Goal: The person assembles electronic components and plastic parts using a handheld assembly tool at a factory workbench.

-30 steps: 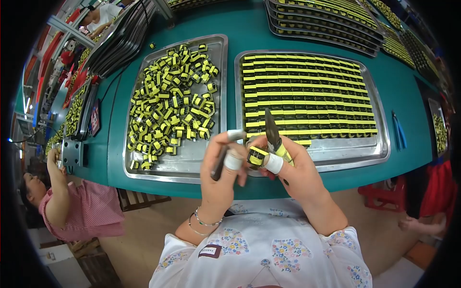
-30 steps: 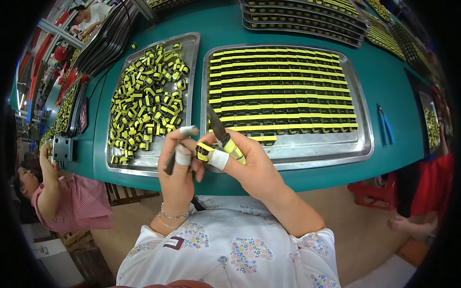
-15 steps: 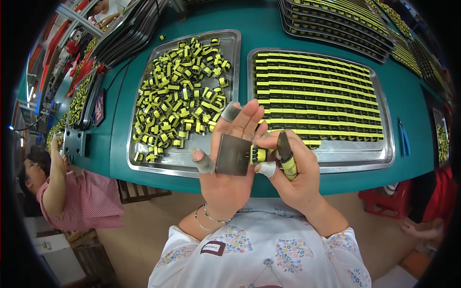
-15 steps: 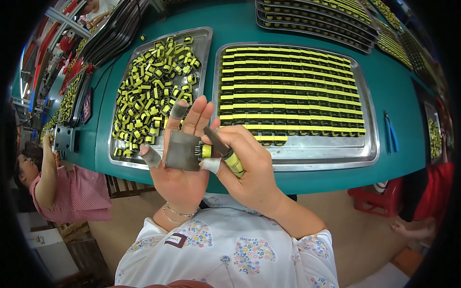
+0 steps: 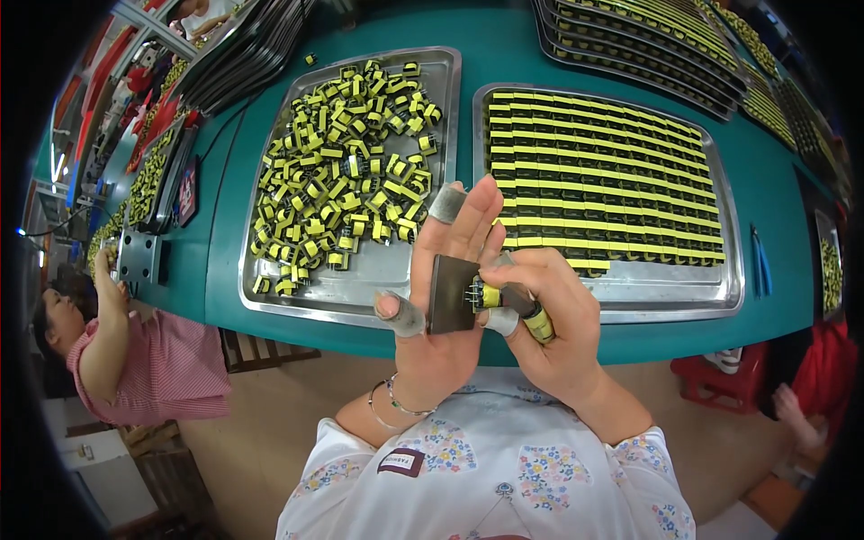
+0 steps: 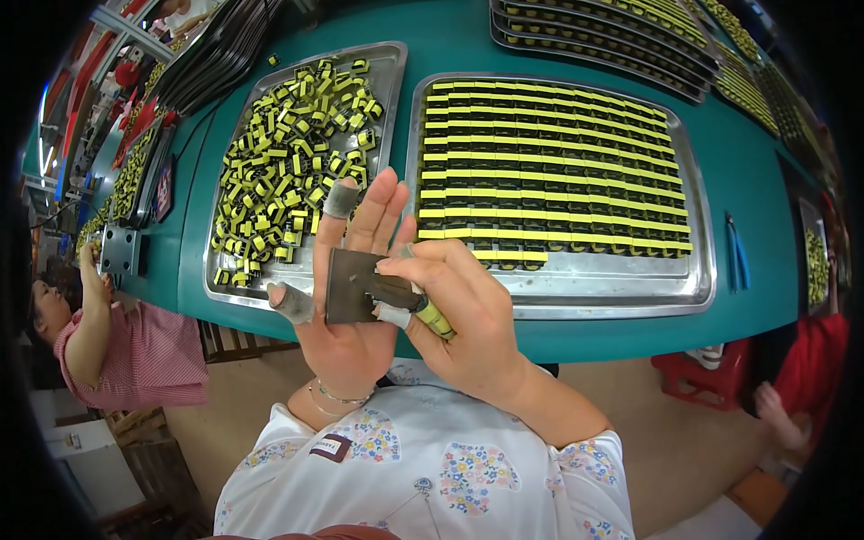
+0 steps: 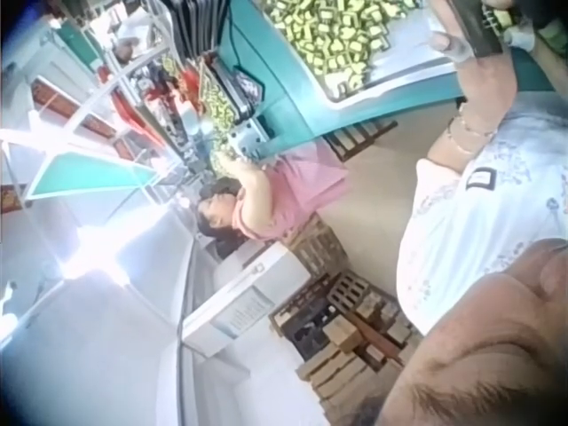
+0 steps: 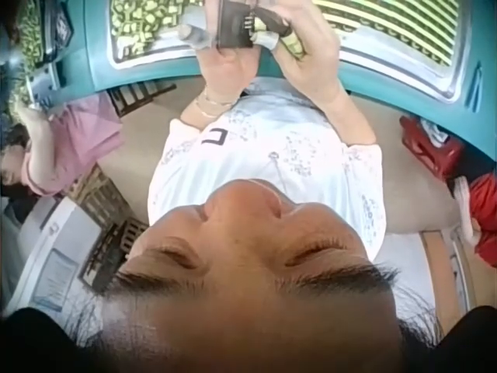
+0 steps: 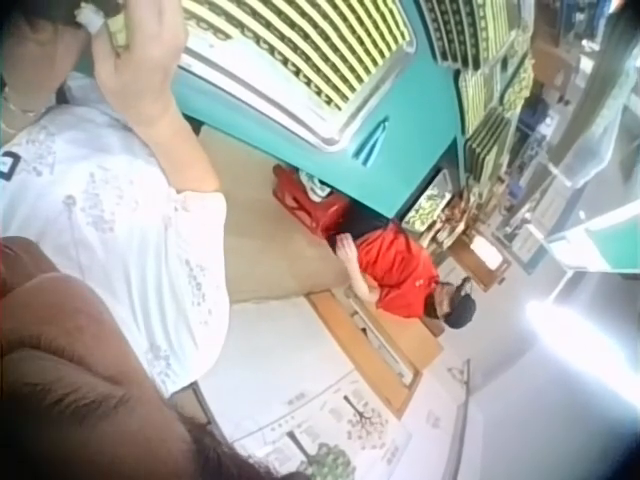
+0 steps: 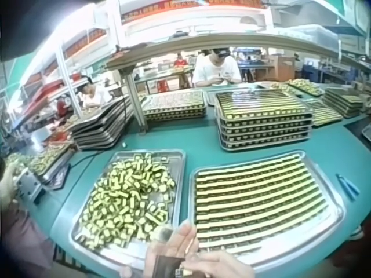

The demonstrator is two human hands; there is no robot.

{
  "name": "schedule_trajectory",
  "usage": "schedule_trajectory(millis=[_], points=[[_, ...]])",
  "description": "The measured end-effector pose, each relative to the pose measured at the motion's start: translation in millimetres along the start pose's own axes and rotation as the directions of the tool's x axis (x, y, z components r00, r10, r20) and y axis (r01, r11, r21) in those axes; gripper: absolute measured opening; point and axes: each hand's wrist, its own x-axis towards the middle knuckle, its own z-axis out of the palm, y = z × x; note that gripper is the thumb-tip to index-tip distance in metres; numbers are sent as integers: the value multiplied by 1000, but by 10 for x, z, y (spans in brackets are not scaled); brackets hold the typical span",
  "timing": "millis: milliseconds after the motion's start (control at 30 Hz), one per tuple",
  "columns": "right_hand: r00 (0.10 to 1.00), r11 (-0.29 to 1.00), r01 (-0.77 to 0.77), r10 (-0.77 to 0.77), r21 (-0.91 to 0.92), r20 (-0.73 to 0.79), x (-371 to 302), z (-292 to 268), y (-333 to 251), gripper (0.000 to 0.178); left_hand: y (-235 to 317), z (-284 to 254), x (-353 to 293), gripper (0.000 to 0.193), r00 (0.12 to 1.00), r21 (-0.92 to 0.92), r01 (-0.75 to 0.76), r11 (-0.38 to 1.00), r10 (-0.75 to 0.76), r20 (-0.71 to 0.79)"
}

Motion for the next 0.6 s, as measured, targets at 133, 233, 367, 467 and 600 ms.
schedule_trajectory(millis=[133,233,367,467,600], points=[[1000,1000,18,-18,-16,-4,6,-18,-14,46,-7,1,-20,110,1000,47,0,999,1,-16],[994,988,70,-57,-141,97,58,-81,-51,46,-29,2,-46,112,1000,68,12,998,-10,-30],[998,999,-9,10,-31,62,7,-28,-2,41,-104,-85,-50,95,999,95,-10,995,7,40],[1000,1000,-19,19,22,11,-21,20,-4,42,-160,-113,-86,69,992,310,-124,943,116,43],[999,998,-15,12,57,48,-41,-22,3,35,-97,-171,-120,53,976,535,-209,819,211,58]])
